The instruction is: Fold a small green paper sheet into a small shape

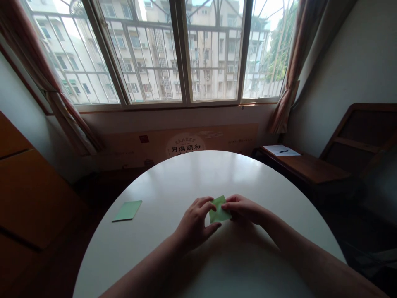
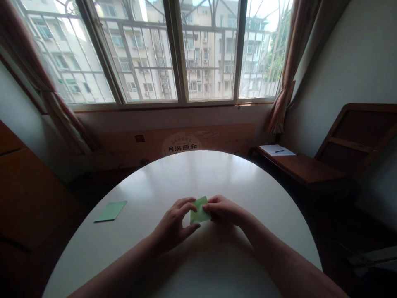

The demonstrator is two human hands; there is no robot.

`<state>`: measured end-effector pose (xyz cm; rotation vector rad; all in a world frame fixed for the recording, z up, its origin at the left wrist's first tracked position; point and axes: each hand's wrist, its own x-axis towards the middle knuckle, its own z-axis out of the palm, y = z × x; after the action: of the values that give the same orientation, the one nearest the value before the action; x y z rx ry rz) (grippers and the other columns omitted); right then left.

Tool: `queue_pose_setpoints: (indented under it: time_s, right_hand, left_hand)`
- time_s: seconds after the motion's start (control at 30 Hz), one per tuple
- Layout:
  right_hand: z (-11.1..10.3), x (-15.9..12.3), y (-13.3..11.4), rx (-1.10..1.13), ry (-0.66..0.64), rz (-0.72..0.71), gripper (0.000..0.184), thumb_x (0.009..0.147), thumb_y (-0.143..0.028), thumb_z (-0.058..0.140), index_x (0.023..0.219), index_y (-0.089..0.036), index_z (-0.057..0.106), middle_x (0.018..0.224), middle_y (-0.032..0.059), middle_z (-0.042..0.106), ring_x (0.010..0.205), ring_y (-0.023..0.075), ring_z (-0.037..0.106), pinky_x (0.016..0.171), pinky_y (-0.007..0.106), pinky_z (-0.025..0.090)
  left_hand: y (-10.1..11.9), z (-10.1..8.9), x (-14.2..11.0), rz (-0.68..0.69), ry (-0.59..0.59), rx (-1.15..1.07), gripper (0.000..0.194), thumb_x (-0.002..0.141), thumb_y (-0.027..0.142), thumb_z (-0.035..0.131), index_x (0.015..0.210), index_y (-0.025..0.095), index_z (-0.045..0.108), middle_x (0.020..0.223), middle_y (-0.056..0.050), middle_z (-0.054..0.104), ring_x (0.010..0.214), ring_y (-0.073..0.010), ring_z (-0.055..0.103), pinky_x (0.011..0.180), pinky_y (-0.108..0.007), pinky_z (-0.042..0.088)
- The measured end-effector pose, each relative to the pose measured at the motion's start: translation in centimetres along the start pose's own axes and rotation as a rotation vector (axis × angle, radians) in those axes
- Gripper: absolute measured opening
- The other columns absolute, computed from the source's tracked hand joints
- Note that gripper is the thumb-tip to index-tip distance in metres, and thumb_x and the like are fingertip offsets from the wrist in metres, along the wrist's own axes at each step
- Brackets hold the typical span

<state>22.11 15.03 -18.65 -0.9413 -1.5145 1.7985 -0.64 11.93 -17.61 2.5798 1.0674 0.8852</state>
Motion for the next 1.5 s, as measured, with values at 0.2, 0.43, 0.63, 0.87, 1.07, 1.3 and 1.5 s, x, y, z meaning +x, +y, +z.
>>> queue_pose_setpoints:
  time_s: [0.2,0.43,0.63,0.87,1.07,1.3,1.5]
  right_hand:
    - [-0.3,-0.8,-0.3,0.007,-0.052,-0.021,0.038,0.08,-0.046,0.077,0.091,-0.01,0.074,0.069,0.0021,0.06,0.061,0.0113,0.053,0.061,0.024,0.043]
    - [-0.2,-1.6,-0.6,0.034,-0.036,-0.053,0.044,0.086,-0.054,0.069,0.098,-0.012,0.073,0.088,0.0092,0.069,0.074,0.0155,0.061,0.072,0.029,0.048]
    - [1.1,-1.8,-1.1,0.193,0.069,-0.163,0.051,0.09,-0.059,0.061,0.123,-0.02,0.065,0.106,0.01,0.066,0.086,0.02,0.064,0.076,0.035,0.052]
    - [3.9,-0.9,-0.2,0.15,0.166,-0.254,0.037,0.078,-0.041,0.081,0.107,-0.019,0.07,0.095,0.0064,0.068,0.083,0.0173,0.06,0.069,0.027,0.048]
    - [3.6,-1.1,-0.1,0.184,0.207,-0.208,0.031,0.083,-0.044,0.076,0.092,-0.016,0.071,0.087,0.0062,0.069,0.079,0.0164,0.062,0.067,0.026,0.047]
    - [2.7,-1.5,-0.6,0.018,0.185,-0.243,0.032,0.086,-0.045,0.071,0.092,-0.014,0.069,0.087,0.008,0.071,0.08,0.0197,0.067,0.072,0.033,0.052]
    - [3.5,-1.5,-0.1,-0.131,0.17,-0.287,0.029,0.085,-0.042,0.072,0.085,-0.013,0.069,0.076,0.0064,0.069,0.071,0.0181,0.063,0.064,0.029,0.048]
  left_hand:
    - [0.3,0.0,0.1,-0.009,0.073,-0.088,0.017,0.082,0.019,0.07,0.097,0.021,0.064,0.116,-0.01,0.064,0.106,-0.0272,0.062,0.09,-0.041,0.053]
    - [0.7,-0.2,0.4,-0.022,0.126,-0.255,0.012,0.091,0.017,0.059,0.092,0.02,0.07,0.094,-0.006,0.068,0.086,-0.0192,0.064,0.078,-0.031,0.052]
    - [0.6,0.1,0.6,-0.419,0.231,-0.639,0.025,0.089,0.037,0.063,0.082,0.014,0.069,0.076,-0.005,0.067,0.061,-0.0158,0.06,0.054,-0.026,0.051]
    - [1.3,0.8,0.3,-0.465,0.183,-0.814,0.03,0.087,0.042,0.066,0.081,0.013,0.067,0.074,-0.006,0.067,0.066,-0.0171,0.061,0.052,-0.024,0.05]
    - [1.4,0.8,0.1,-0.4,0.077,-0.633,0.03,0.09,0.042,0.063,0.088,0.015,0.074,0.082,-0.007,0.072,0.063,-0.0155,0.06,0.054,-0.024,0.048]
    - [0.5,-0.2,0.2,-0.41,0.244,-0.556,0.029,0.09,0.041,0.061,0.087,0.014,0.071,0.09,-0.01,0.071,0.08,-0.0221,0.066,0.058,-0.026,0.053]
    - [1.1,-0.4,0.1,-0.348,0.206,-0.539,0.021,0.088,0.034,0.066,0.091,0.016,0.074,0.091,-0.009,0.071,0.076,-0.0191,0.066,0.051,-0.022,0.049]
